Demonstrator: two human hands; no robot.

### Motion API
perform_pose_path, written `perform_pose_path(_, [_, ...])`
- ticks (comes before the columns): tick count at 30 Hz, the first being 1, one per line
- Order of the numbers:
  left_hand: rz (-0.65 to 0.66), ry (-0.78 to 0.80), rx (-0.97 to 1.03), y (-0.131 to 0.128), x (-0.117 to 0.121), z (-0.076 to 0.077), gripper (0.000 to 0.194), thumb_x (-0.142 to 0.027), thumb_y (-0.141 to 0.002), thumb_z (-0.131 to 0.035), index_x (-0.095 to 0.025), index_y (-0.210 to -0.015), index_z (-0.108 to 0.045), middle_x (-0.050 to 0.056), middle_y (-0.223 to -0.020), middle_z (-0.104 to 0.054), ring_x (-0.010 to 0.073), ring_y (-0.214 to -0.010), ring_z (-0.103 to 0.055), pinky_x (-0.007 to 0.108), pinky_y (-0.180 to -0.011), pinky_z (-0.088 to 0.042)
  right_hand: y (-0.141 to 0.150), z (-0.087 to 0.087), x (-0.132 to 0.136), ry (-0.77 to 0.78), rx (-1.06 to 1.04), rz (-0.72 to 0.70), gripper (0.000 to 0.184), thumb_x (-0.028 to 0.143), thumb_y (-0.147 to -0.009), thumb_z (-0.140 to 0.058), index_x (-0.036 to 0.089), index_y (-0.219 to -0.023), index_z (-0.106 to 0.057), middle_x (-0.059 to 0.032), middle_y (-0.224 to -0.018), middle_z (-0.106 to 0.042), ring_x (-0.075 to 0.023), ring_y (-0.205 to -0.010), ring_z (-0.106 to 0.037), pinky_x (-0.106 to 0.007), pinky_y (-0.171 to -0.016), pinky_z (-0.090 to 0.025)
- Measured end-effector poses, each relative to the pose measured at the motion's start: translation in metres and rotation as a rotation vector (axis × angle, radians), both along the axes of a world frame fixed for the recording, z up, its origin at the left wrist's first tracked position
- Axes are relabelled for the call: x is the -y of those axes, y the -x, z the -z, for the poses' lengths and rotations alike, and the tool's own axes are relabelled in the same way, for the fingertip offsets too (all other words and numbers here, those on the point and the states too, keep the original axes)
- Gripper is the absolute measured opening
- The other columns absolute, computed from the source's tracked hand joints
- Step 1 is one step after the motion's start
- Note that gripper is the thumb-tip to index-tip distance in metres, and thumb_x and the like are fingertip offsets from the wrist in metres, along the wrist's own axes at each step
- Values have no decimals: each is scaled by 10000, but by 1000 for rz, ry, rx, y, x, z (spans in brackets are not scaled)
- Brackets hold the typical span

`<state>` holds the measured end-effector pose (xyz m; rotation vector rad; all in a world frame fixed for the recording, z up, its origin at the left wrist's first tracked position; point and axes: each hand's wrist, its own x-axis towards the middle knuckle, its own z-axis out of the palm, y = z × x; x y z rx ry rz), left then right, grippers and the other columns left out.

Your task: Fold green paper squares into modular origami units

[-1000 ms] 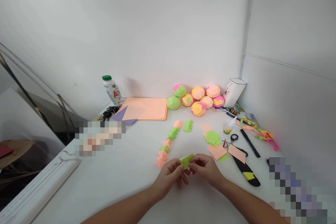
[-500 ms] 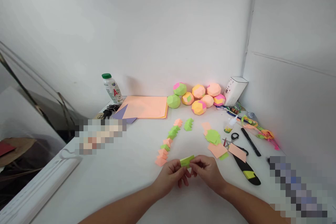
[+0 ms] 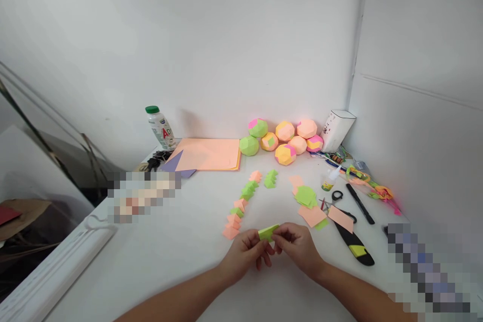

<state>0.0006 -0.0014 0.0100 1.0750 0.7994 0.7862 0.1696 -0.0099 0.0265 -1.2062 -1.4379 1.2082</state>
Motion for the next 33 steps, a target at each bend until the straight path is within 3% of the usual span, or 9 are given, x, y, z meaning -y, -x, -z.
perform_pose_path(20, [1, 32, 7, 0, -1, 0, 306, -434, -739, -650, -141, -705, -568, 40, -666, -700, 135, -485, -633, 198, -398, -396, -2, 1, 1, -8, 27, -2, 186, 305, -776, -630, 157, -664, -618, 0, -547, -596, -121, -485, -552, -239, -488, -451])
perform_pose_path(23, [-9, 35, 21, 0, -1, 3, 296, -425, -747, -645, -141, -706, -574, 38, -664, -698, 132, -477, -629, 199, -392, -397, -2, 2, 0, 10, 1, -3, 158, 319, -778, -629, 167, -807, -598, 24, -556, -581, -123, -494, -561, -245, -507, -467])
perform_pose_path(26, [-20, 41, 30, 1, -2, 6, 297, -430, -752, -640, -141, -715, -581, 42, -677, -698, 137, -482, -631, 205, -391, -407, -3, 6, -3, 68, -63, -17, 337, 334, -751, -652, 193, -1023, -511, 25, -672, -596, -129, -556, -579, -237, -495, -476])
perform_pose_path(28, [-26, 34, 33, 1, -2, 7, 310, -443, -752, -636, -139, -722, -585, 44, -686, -697, 137, -484, -631, 206, -392, -411, -3, 7, -5, 122, -44, -72, 299, 346, -744, -651, 178, -965, -540, 3, -714, -598, -132, -596, -573, -224, -480, -467])
perform_pose_path(31, [-17, 24, 28, -1, -1, 7, 331, -462, -755, -625, -134, -734, -587, 46, -681, -695, 129, -479, -623, 199, -389, -407, -3, 7, -6, 171, 18, -143, 218, 348, -749, -631, 148, -703, -558, 8, -602, -556, -110, -531, -521, -211, -460, -431])
perform_pose_path(33, [-9, 30, 14, -2, -1, 6, 340, -469, -748, -627, -134, -724, -573, 42, -662, -690, 126, -470, -619, 192, -377, -399, -3, 5, -7, 191, 13, -153, 234, 334, -746, -627, 146, -644, -533, 20, -549, -532, -94, -482, -488, -206, -449, -406])
